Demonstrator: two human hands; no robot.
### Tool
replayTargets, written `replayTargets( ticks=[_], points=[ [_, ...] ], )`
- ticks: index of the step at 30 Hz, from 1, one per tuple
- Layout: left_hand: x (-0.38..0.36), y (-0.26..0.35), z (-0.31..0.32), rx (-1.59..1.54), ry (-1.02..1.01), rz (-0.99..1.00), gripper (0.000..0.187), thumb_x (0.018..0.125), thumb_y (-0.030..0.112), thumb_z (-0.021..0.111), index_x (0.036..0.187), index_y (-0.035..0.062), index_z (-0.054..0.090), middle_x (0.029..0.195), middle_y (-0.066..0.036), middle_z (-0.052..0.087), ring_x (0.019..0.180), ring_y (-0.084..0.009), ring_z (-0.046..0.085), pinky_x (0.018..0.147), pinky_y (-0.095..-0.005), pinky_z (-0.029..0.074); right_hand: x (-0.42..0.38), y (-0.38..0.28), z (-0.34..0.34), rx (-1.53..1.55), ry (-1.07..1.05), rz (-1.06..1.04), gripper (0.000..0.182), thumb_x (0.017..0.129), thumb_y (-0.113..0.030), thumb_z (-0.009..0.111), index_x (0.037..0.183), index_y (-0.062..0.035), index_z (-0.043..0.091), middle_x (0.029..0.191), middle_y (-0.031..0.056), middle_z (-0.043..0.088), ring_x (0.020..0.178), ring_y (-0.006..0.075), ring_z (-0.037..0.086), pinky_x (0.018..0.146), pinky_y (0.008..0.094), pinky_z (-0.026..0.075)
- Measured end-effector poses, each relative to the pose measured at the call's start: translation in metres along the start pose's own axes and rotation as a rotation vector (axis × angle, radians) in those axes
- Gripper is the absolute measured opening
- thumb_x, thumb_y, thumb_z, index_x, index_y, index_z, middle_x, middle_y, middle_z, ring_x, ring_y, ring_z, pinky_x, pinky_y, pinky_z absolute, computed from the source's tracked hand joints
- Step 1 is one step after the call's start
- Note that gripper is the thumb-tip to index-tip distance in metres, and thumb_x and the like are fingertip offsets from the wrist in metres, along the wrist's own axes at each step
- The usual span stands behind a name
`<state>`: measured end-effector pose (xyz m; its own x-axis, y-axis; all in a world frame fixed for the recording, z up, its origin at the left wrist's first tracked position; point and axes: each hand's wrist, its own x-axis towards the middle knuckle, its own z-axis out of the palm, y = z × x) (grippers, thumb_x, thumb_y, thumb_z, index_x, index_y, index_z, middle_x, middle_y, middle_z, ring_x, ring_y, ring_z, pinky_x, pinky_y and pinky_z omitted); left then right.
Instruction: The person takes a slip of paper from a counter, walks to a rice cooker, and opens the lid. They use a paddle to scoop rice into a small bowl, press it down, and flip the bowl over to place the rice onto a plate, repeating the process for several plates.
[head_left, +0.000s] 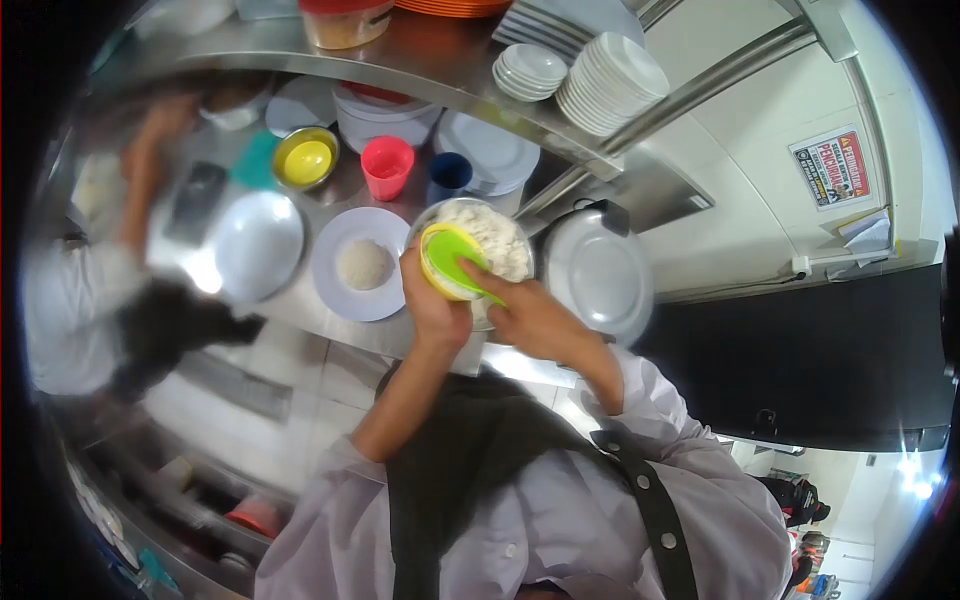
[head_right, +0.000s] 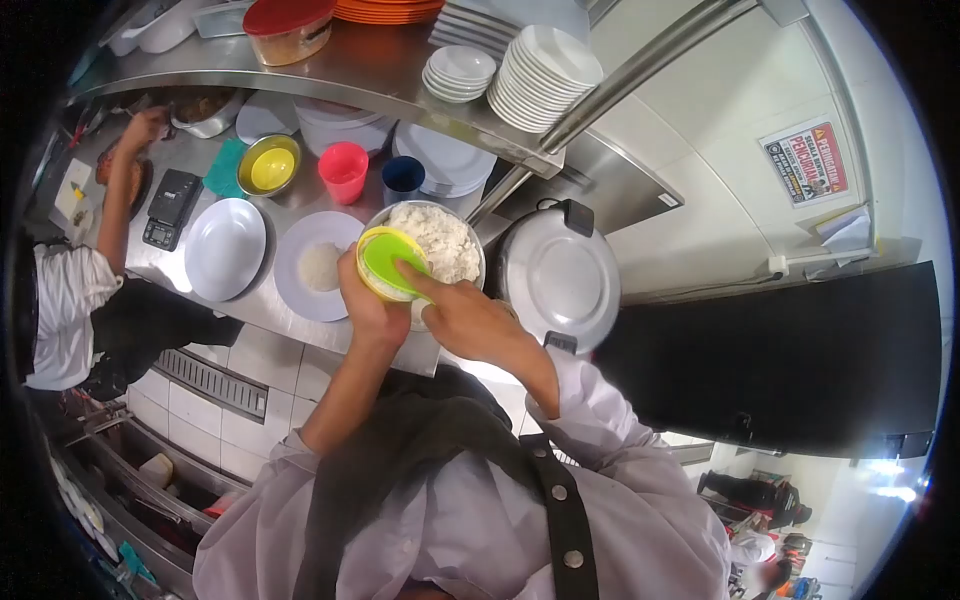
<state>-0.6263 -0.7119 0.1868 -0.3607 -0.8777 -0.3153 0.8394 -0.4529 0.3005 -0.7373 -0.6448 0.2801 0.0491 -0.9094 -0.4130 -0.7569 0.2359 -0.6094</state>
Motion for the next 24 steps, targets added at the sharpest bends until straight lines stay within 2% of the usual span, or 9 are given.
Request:
replayTargets(
  ticks=[2, 5, 6, 9, 12, 15, 17, 23, 24],
  points=[
    [-0.005, 0.002, 0.003, -0.012, 0.022, 0.001, 0.041, 0.102, 0.039, 0.036, 0.118, 0.0077, 0.059, 0.114, -0.007, 0.065, 0.107, -0.0209, 0.061, 0.096, -0.0372, 0.047, 0.005, 0.016, 0.011, 0.028, 0.052, -0.116, 0.075, 0.085, -0.002, 0.049, 0.155, -0.0230, 0.033, 0.102, 0.0282, 0.066, 0.074, 0.0348, 0.066, 0.080, 0.0443, 0.053],
    [-0.013, 0.003, 0.005, 0.012, 0.004, -0.023, 0.041, 0.101, 0.039, 0.039, 0.116, 0.0080, 0.059, 0.114, -0.007, 0.065, 0.108, -0.0209, 0.061, 0.096, -0.0377, 0.047, 0.006, 0.010, 0.006, 0.145, -0.048, -0.014, 0.075, 0.085, -0.001, 0.048, 0.155, -0.0237, 0.033, 0.117, 0.0282, 0.064, 0.083, 0.0325, 0.067, 0.086, 0.0433, 0.052],
    [-0.013, 0.003, 0.004, 0.010, 0.044, -0.024, 0.040, 0.100, 0.039, 0.039, 0.117, 0.0078, 0.059, 0.114, -0.007, 0.065, 0.109, -0.0212, 0.061, 0.096, -0.0381, 0.047, 0.008, 0.019, 0.010, 0.149, -0.043, -0.017, 0.075, 0.085, -0.001, 0.048, 0.155, -0.0237, 0.033, 0.117, 0.0282, 0.064, 0.083, 0.0325, 0.067, 0.086, 0.0433, 0.052],
    [-0.004, -0.001, -0.007, -0.029, 0.049, -0.023, 0.041, 0.099, 0.039, 0.040, 0.117, 0.0077, 0.059, 0.115, -0.008, 0.065, 0.111, -0.0224, 0.061, 0.098, -0.0392, 0.047, 0.017, 0.040, 0.013, 0.161, 0.056, -0.235, 0.073, 0.085, -0.003, 0.049, 0.153, -0.0267, 0.038, 0.088, 0.0250, 0.066, 0.075, 0.0366, 0.064, 0.079, 0.0438, 0.050],
    [0.002, 0.002, -0.013, -0.107, 0.034, -0.067, 0.043, 0.099, 0.040, 0.038, 0.119, 0.0084, 0.059, 0.119, -0.009, 0.064, 0.114, -0.0244, 0.060, 0.100, -0.0405, 0.047, 0.014, 0.039, -0.004, 0.123, -0.041, -0.155, 0.074, 0.084, -0.003, 0.049, 0.153, -0.0281, 0.039, 0.089, 0.0249, 0.066, 0.075, 0.0348, 0.064, 0.078, 0.0417, 0.051],
    [0.003, 0.008, -0.015, -0.150, 0.038, -0.115, 0.046, 0.098, 0.041, 0.037, 0.120, 0.0083, 0.059, 0.121, -0.010, 0.063, 0.116, -0.0267, 0.059, 0.102, -0.0427, 0.046, -0.002, 0.016, -0.009, 0.052, -0.053, -0.093, 0.077, 0.083, -0.001, 0.053, 0.154, -0.0255, 0.036, 0.122, 0.0277, 0.063, 0.081, 0.0357, 0.069, 0.079, 0.0425, 0.054],
    [0.002, 0.010, -0.018, -0.143, 0.012, -0.115, 0.046, 0.098, 0.041, 0.036, 0.120, 0.0076, 0.060, 0.120, -0.011, 0.064, 0.116, -0.0282, 0.059, 0.103, -0.0443, 0.045, -0.008, 0.010, -0.001, -0.174, -0.032, -0.122, 0.080, 0.082, 0.000, 0.057, 0.154, -0.0261, 0.035, 0.117, 0.0272, 0.064, 0.083, 0.0389, 0.067, 0.080, 0.0445, 0.054],
    [-0.027, 0.009, 0.001, -0.117, -0.001, -0.139, 0.050, 0.098, 0.041, 0.037, 0.127, 0.0068, 0.058, 0.127, -0.011, 0.062, 0.119, -0.0279, 0.058, 0.105, -0.0436, 0.044, -0.018, 0.029, 0.016, -0.104, -0.007, -0.125, 0.081, 0.082, 0.001, 0.058, 0.154, -0.0271, 0.034, 0.114, 0.0259, 0.065, 0.086, 0.0430, 0.066, 0.082, 0.0462, 0.053],
    [-0.027, 0.004, -0.007, -0.123, -0.001, -0.148, 0.050, 0.098, 0.041, 0.037, 0.129, 0.0066, 0.057, 0.128, -0.012, 0.062, 0.120, -0.0279, 0.057, 0.106, -0.0433, 0.043, -0.018, 0.035, 0.021, -0.114, 0.008, -0.171, 0.081, 0.082, 0.001, 0.060, 0.154, -0.0255, 0.034, 0.118, 0.0249, 0.065, 0.095, 0.0422, 0.067, 0.088, 0.0443, 0.054]
  ],
)
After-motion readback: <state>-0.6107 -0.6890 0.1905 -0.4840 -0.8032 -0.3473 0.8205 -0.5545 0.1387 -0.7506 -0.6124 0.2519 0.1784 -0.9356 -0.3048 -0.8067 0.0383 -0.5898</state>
